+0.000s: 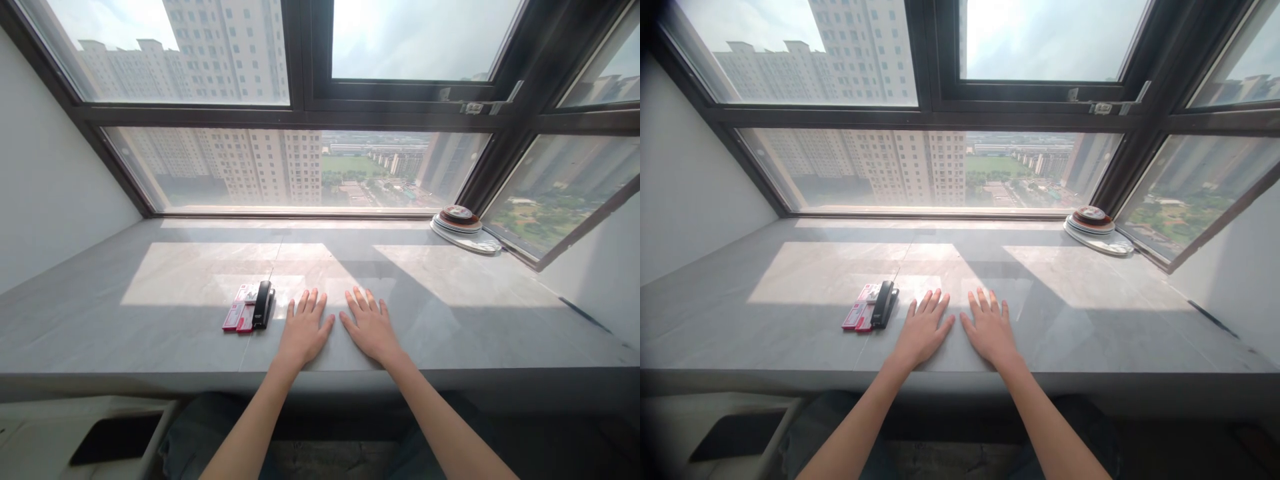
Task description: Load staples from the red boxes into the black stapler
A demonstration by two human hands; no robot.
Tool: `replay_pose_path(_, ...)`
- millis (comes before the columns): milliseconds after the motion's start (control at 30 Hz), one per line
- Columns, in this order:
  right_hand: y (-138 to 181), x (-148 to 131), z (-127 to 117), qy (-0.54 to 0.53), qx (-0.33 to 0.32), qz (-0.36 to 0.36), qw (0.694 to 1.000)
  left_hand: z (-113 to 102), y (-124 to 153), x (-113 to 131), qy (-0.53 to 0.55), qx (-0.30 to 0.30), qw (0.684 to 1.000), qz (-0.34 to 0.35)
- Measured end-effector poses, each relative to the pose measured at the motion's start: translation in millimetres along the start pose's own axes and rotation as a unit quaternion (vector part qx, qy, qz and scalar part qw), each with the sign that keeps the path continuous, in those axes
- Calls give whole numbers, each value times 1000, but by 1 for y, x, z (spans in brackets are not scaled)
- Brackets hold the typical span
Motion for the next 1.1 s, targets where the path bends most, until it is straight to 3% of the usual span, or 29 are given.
replay_pose_path(433,-3,-3,2,60,-23,20,998,-1,-1,1,-60,-45,997,-15)
replay_pose_path(1100,-2,-7,-1,73,-37,19,996,-2,0,1,-63,-36,997,-10)
Point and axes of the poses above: each hand's wrist, its own y-axis away from the middle knuckle, its own z-axis out of the palm, x = y × z, the point moved 6 cm from there along -y, towards the middle knuckle, and after that the axes turned 6 degrees about -y, right-handed, at the moved point
